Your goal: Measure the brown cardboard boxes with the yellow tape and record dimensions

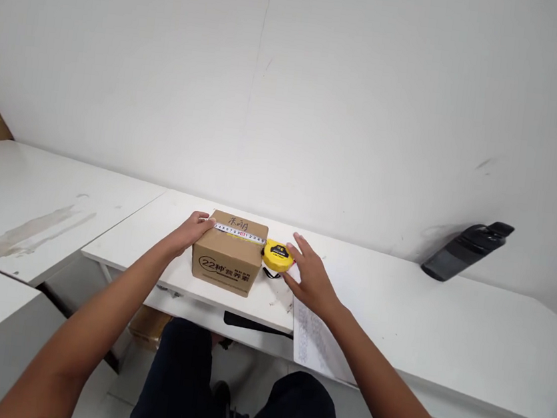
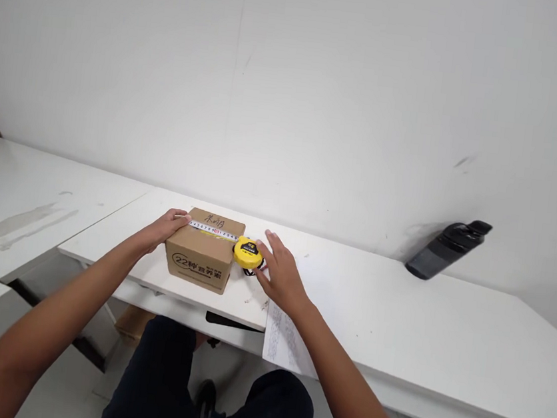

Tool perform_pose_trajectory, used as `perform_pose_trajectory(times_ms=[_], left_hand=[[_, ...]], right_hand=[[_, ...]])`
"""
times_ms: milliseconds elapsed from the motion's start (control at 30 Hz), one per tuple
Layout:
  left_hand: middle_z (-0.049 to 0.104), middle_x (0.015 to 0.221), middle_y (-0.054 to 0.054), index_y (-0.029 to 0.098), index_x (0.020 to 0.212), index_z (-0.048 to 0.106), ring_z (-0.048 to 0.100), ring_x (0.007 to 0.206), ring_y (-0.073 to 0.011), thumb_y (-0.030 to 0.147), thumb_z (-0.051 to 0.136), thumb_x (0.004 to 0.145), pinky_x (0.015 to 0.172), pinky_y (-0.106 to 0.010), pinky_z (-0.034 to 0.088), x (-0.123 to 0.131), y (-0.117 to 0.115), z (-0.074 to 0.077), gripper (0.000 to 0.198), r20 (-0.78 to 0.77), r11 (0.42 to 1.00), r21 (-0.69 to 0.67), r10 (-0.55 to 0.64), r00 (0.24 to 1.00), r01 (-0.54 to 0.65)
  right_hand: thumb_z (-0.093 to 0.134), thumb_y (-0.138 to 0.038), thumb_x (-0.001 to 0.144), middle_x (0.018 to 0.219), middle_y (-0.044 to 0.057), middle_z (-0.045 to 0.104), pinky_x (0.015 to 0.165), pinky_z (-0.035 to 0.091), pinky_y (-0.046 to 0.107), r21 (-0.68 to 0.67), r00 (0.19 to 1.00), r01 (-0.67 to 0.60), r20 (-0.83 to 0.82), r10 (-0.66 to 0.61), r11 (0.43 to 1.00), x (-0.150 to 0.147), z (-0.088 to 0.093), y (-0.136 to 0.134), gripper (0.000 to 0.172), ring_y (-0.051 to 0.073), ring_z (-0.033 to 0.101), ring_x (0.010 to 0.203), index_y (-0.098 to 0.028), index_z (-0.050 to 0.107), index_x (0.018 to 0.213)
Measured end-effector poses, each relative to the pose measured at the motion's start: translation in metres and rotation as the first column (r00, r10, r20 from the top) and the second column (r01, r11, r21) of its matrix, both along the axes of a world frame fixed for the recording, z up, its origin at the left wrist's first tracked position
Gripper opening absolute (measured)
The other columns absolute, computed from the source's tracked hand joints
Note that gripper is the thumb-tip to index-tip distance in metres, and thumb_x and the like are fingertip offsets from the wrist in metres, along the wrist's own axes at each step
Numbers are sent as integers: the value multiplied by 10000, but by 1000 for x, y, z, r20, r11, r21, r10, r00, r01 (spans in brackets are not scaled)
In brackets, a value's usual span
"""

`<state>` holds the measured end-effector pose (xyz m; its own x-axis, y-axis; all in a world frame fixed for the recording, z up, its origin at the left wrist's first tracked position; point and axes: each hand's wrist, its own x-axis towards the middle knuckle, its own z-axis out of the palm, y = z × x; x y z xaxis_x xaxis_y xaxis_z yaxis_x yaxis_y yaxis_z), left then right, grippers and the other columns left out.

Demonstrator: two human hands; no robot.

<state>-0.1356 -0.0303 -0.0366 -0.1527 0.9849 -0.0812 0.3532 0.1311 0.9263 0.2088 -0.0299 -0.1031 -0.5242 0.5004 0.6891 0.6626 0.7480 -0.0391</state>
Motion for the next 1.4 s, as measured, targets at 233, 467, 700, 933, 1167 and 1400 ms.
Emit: perform_pose_trajectory(times_ms=[233,467,700,933,1167,1400], left_hand=[[224,1664,-213,187,1484,413,104,1547,-422,585,541,866,1194,-658,54,2,-1,18,746,-646,908,419,296,704,3],[408,1585,-197,201,1511,424,221,1510,-440,482,435,938,1155,-674,190,10,9,15,638,-675,968,251,155,722,28],[532,1514,-96,241,1328,635,422,1430,-331,507,322,984,1187,-502,292,0,-16,17,536,-668,916,299,0,744,269],[673,1335,-98,232,1274,667,605,1230,-327,690,548,811,1008,-418,494,-81,-40,-30,662,-162,978,211,29,986,5],[694,1266,-127,200,1072,690,620,1197,-314,586,670,757,987,-435,501,-75,-50,-60,499,124,924,245,271,955,-294],[588,1438,-104,254,1268,631,553,1308,-251,682,284,973,1099,-436,419,-61,-71,20,625,72,656,719,258,963,-230]], right_hand=[[562,-334,939,1085,111,771,879,461,393,22,995,83,-62,-81,996,-31,45,-29,252,243,711,913,-210,667,1131],[651,-487,843,885,109,731,778,474,390,-138,843,252,-455,-287,958,-56,35,-83,389,264,664,778,-211,665,1117],[673,-522,844,956,42,672,622,499,331,-425,180,-137,-899,-399,895,-73,-33,-122,449,170,581,657,-260,561,1191],[797,-525,751,929,24,673,607,502,312,-381,16,-581,-889,-458,719,-68,-56,-136,421,136,560,632,-262,593,1010],[790,-589,740,839,-32,577,492,397,221,-355,50,-632,-906,-421,689,-85,-2,-100,518,68,444,549,-236,568,1048],[848,-498,690,1043,27,617,664,527,310,-416,488,-385,-849,-201,824,-66,56,-52,719,155,589,758,-292,560,1316]])
